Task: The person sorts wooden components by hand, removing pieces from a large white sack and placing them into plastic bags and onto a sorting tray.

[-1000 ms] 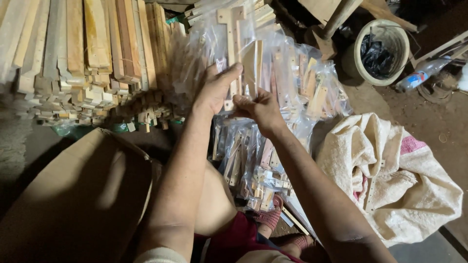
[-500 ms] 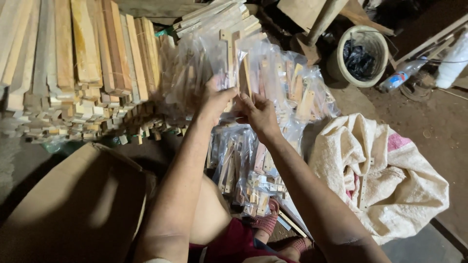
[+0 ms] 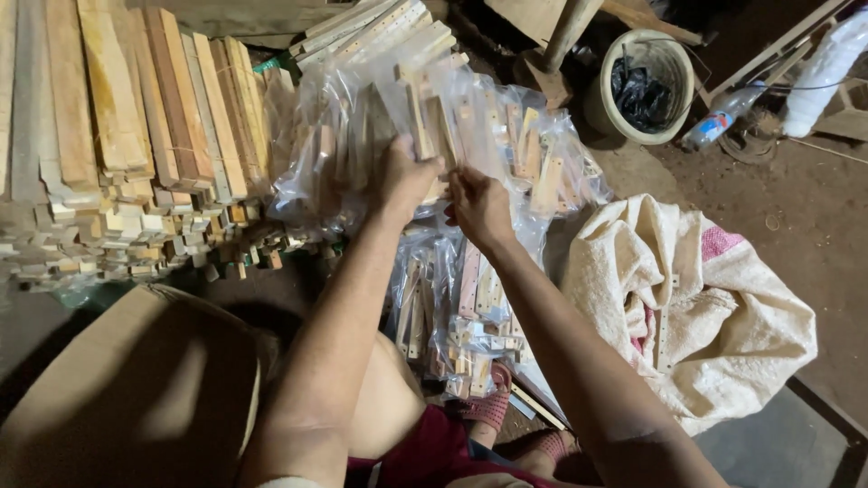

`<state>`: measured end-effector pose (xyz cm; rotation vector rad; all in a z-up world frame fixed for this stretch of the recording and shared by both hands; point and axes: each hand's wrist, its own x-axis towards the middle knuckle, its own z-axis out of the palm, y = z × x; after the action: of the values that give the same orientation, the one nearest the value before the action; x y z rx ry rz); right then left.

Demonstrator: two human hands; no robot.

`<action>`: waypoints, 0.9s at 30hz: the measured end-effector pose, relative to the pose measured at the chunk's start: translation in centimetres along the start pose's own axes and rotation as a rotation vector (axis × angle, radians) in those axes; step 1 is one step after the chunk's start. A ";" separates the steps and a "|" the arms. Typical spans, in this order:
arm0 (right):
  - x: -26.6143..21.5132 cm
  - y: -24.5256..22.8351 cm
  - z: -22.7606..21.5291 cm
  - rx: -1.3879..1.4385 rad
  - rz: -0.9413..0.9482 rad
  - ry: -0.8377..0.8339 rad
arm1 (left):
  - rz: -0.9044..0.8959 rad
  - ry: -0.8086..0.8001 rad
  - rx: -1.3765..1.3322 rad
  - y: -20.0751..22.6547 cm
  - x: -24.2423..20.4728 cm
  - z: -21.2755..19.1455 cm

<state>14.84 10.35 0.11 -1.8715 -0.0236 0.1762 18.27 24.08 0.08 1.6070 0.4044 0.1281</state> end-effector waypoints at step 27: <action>-8.1 22.6 -7.4 -0.364 0.318 0.282 | 0.005 -0.148 0.785 -16.7 -15.0 5.4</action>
<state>6.14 -4.35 -18.35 -2.2411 0.4654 0.1294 3.10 14.45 -14.38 2.3709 0.3531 -0.1708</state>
